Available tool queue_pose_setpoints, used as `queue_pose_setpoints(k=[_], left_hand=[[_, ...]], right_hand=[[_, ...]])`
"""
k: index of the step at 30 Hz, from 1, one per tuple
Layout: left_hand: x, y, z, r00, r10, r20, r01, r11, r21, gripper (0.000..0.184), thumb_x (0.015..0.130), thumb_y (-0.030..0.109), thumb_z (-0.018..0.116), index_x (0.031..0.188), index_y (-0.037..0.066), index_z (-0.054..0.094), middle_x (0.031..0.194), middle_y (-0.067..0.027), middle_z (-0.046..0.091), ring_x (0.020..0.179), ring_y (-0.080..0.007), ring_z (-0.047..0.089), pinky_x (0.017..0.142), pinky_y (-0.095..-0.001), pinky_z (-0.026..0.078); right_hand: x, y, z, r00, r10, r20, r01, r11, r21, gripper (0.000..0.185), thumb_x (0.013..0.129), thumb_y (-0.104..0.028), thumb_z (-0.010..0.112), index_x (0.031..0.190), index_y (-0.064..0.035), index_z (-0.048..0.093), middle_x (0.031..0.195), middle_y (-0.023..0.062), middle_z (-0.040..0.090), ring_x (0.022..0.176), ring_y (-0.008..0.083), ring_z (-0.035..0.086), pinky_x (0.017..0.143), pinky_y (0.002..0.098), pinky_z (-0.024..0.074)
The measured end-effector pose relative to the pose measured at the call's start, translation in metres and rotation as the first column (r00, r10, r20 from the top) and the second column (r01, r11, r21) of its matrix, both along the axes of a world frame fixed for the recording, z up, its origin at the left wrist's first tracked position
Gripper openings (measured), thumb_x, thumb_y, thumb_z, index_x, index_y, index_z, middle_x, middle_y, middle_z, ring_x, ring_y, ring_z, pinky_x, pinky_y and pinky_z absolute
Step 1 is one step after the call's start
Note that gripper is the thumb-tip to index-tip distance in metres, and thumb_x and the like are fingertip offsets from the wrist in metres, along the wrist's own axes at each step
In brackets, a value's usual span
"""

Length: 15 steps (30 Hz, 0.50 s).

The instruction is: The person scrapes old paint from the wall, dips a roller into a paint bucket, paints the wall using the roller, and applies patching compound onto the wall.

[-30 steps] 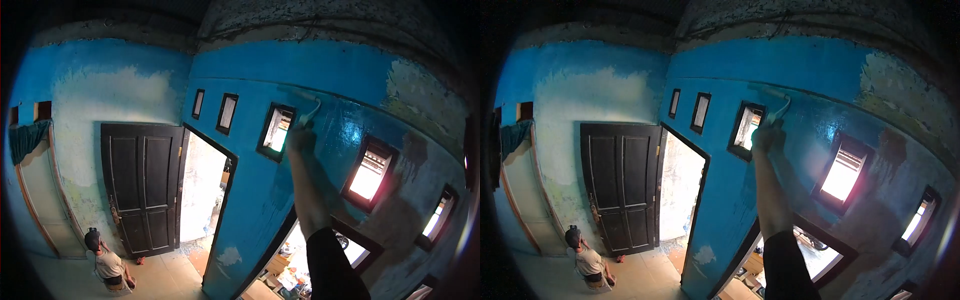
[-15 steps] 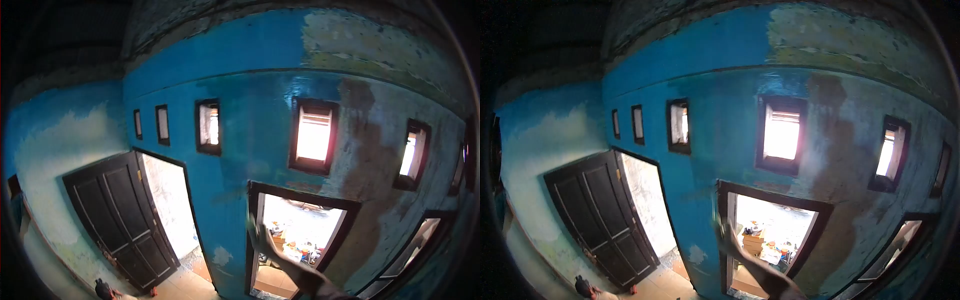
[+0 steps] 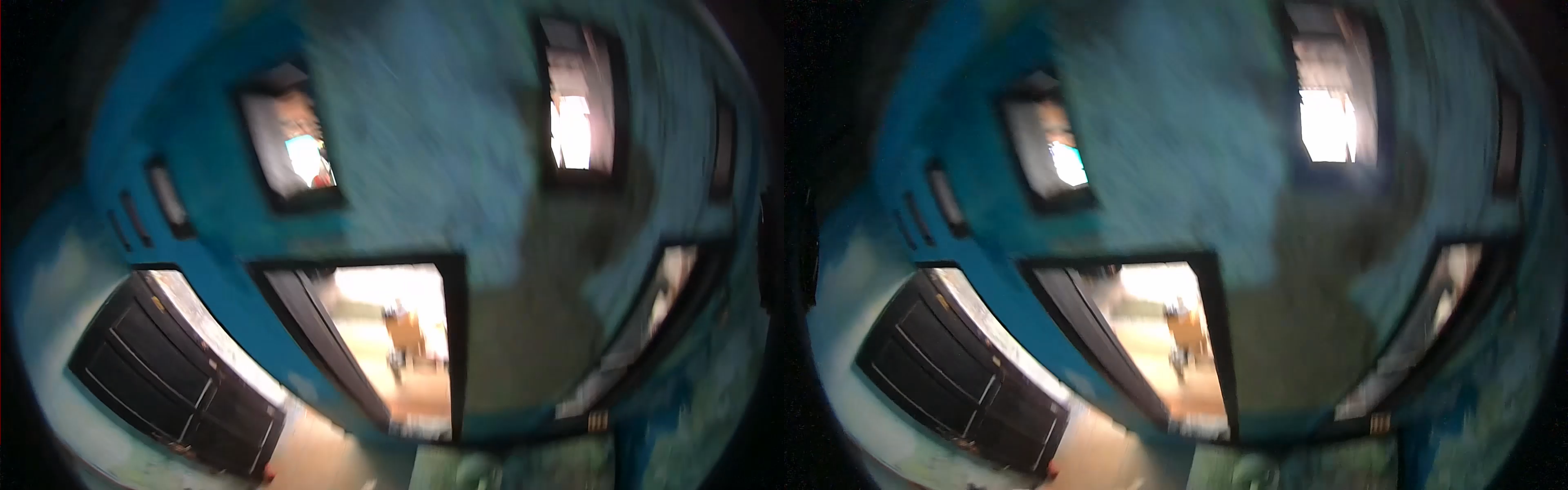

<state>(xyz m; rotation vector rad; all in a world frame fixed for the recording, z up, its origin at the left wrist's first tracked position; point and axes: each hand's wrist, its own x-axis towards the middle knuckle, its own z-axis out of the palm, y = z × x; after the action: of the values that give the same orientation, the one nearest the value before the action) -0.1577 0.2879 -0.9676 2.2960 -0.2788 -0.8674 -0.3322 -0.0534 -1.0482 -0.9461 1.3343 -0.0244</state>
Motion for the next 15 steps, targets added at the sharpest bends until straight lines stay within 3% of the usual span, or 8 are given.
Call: queue_pose_setpoints(k=[6,7,9,11,12,13,14,15], left_hand=[[-0.03,0.027,-0.054,0.951,-0.301,-0.076,0.309,0.942,0.129,0.023,0.087,0.027,0.062,0.097,0.006,0.058,0.073,-0.0113,0.063,0.059,-0.0228,0.062,0.054,-0.0389,0.05],[-0.04,0.017,-0.065,0.961,-0.22,-0.167,0.253,0.942,0.219,0.022,0.088,0.025,0.064,0.098,0.006,0.057,0.073,-0.0078,0.062,0.058,-0.0198,0.059,0.053,-0.0382,0.05],[-0.07,-0.048,-0.025,0.886,0.161,-0.435,-0.068,0.973,0.222,0.031,0.091,0.024,0.064,0.117,0.008,0.057,0.072,0.0002,0.055,0.057,-0.0099,0.05,0.049,-0.0277,0.043],[-0.091,-0.053,-0.053,0.943,-0.025,-0.333,0.054,0.995,0.078,0.037,0.091,0.024,0.066,0.123,0.009,0.055,0.071,0.0021,0.053,0.057,-0.0078,0.05,0.047,-0.0263,0.042],[-0.1,-0.055,-0.066,0.959,-0.109,-0.263,0.134,0.988,0.081,0.043,0.089,0.023,0.068,0.127,0.007,0.054,0.079,-0.0034,0.059,0.066,-0.0132,0.056,0.057,-0.0308,0.049],[-0.109,-0.054,-0.075,0.945,-0.319,0.076,0.318,0.948,0.02,0.054,0.087,0.022,0.07,0.134,0.005,0.05,0.104,-0.0141,0.065,0.092,-0.0235,0.063,0.081,-0.0365,0.053],[-0.117,-0.069,-0.06,0.957,-0.284,0.051,0.286,0.958,-0.033,0.064,0.085,0.023,0.072,0.14,0.003,0.044,0.133,-0.022,0.055,0.122,-0.031,0.055,0.103,-0.0387,0.043],[-0.117,-0.082,-0.048,0.957,-0.282,0.071,0.288,0.951,-0.111,0.059,0.087,0.016,0.065,0.14,0.003,0.043,0.139,-0.0229,0.05,0.13,-0.0359,0.049,0.106,-0.0404,0.042]], right_hand=[[-0.091,0.053,-0.144,0.963,-0.234,-0.134,0.253,0.955,0.155,0.07,0.089,-0.074,0.042,0.086,-0.0066,0.062,0.063,0.0036,0.052,0.049,0.0192,0.044,0.046,0.0377,0.0347],[-0.089,0.055,-0.118,0.951,-0.211,-0.227,0.237,0.967,0.096,0.068,0.088,-0.072,0.045,0.086,-0.0059,0.061,0.065,0.004,0.055,0.05,0.0184,0.047,0.048,0.0391,0.0386],[-0.11,0.066,-0.174,0.98,-0.105,-0.171,0.138,0.971,0.193,0.077,0.085,-0.073,0.05,0.109,-0.001,0.061,0.081,0.0106,0.062,0.065,0.0225,0.057,0.059,0.0427,0.0463],[-0.102,0.074,-0.216,0.98,-0.166,-0.11,0.185,0.965,0.189,0.082,0.083,-0.075,0.051,0.112,0.0004,0.062,0.082,0.013,0.062,0.073,0.025,0.059,0.066,0.0438,0.0476],[-0.102,0.071,-0.218,0.969,-0.146,-0.2,0.177,0.973,0.149,0.085,0.082,-0.076,0.05,0.117,0.0,0.062,0.091,0.0151,0.063,0.082,0.0272,0.06,0.073,0.0445,0.0478],[-0.096,0.059,-0.201,0.957,-0.117,-0.266,0.148,0.984,0.099,0.088,0.082,-0.078,0.048,0.121,-0.0003,0.062,0.099,0.0171,0.064,0.092,0.0294,0.06,0.081,0.0451,0.0481],[-0.087,0.043,-0.172,0.98,-0.119,-0.158,0.156,0.957,0.245,0.092,0.082,-0.078,0.048,0.13,0.0006,0.055,0.12,0.0181,0.056,0.11,0.0304,0.054,0.093,0.0443,0.0431],[-0.081,0.036,-0.148,0.984,-0.149,0.093,0.12,0.957,0.265,0.083,0.089,-0.068,0.045,0.133,0.0014,0.052,0.125,0.0198,0.056,0.11,0.0337,0.056,0.095,0.0451,0.0444]])
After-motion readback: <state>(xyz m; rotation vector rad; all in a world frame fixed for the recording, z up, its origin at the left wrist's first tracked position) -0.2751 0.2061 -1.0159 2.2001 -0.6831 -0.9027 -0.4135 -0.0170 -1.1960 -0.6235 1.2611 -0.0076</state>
